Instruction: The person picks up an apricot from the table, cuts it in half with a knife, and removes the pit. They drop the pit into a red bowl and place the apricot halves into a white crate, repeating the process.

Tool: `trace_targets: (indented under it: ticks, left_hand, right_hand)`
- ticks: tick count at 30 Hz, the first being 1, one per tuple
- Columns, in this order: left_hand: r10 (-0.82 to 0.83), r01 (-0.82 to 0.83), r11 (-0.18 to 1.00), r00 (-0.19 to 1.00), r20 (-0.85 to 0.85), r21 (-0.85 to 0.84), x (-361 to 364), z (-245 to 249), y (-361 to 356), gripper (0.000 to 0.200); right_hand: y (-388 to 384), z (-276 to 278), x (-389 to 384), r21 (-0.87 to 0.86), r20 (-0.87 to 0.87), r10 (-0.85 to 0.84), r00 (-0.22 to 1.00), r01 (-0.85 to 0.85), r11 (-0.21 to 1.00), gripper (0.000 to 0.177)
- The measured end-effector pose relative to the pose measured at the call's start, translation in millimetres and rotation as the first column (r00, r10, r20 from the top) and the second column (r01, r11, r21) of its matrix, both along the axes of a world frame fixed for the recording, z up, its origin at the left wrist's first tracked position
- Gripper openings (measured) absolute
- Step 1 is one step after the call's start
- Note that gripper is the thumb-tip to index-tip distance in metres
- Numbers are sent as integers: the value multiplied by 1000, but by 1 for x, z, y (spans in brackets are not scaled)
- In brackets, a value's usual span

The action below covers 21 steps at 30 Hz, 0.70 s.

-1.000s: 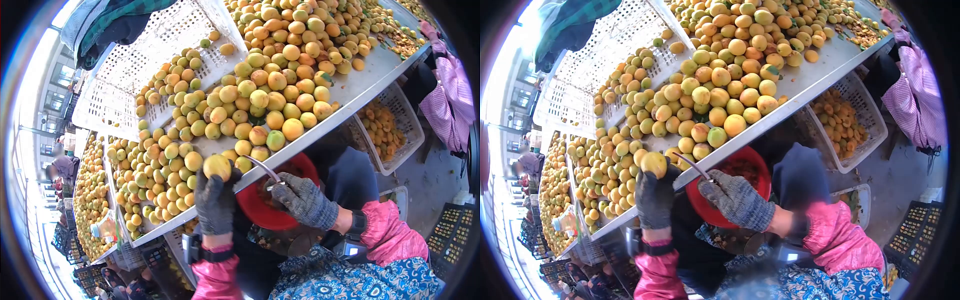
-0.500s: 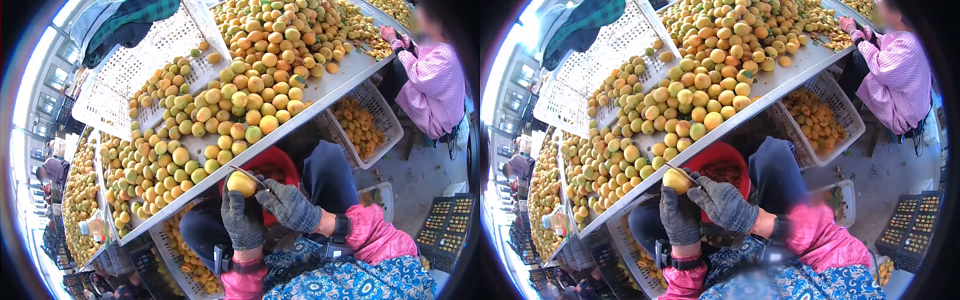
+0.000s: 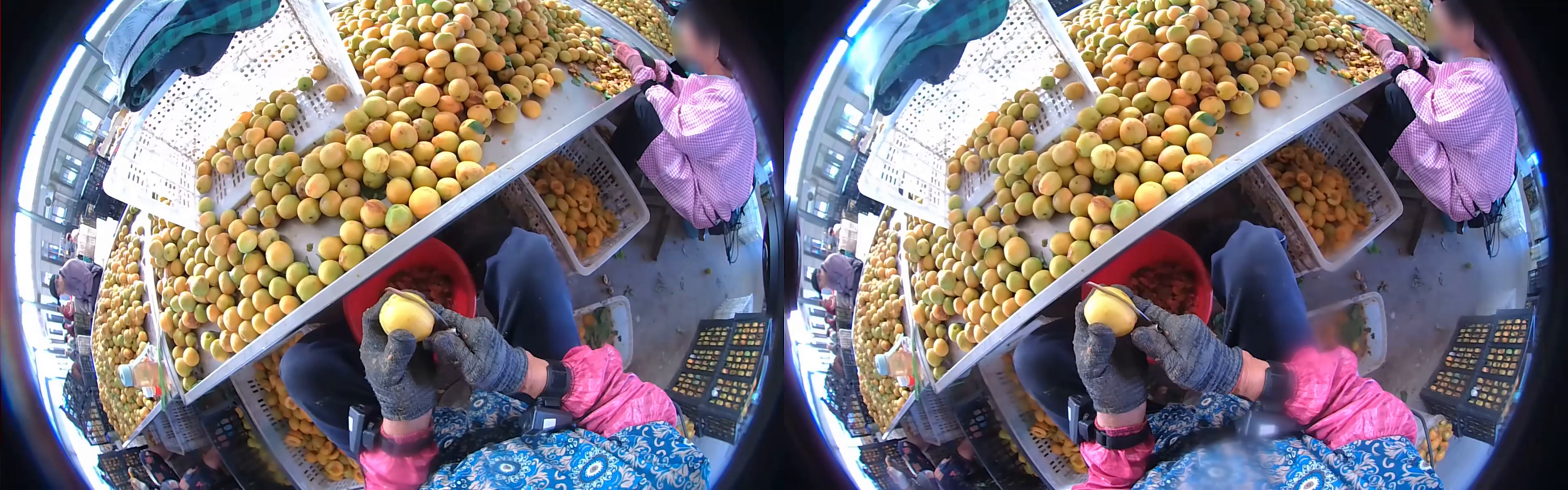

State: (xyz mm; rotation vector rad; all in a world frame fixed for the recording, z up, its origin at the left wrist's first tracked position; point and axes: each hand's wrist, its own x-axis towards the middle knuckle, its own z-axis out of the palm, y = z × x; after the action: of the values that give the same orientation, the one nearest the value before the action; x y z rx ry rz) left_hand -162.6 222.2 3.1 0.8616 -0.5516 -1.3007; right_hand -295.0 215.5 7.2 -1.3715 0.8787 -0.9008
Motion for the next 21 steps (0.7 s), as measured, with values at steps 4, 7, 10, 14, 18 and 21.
trace_targets:
  ticks: [4, 7, 10, 14, 18, 21]
  left_hand:
    - [-65, 63, 998, 992, 108, 17, 11, 1, -5, 60]
    - [-125, 121, 992, 976, 178, 29, 24, 1, -9, 60]
    - [-271, 263, 962, 873, 406, 78, 37, 8, -13, 64]
    - [-354, 334, 934, 830, 432, 123, 50, 12, -18, 63]
    - [-425, 404, 899, 710, 562, 170, 61, 14, -23, 61]
    - [-447, 483, 859, 554, 702, 166, 66, 8, -28, 60]
  right_hand:
    - [-11, -1, -12, 147, -8, 132, 991, -130, 981, 46]
    - [-20, -7, -26, 84, -20, 227, 974, -225, 971, 42]
    - [-27, -11, -37, -125, -231, 330, 915, -364, 923, 31]
    - [-40, 8, -41, -16, -410, 382, 828, -425, 905, 25]
    - [-46, 2, -44, -253, -552, 361, 751, -564, 786, 23]
    - [-51, 1, -43, -303, -626, 350, 697, -630, 715, 27]
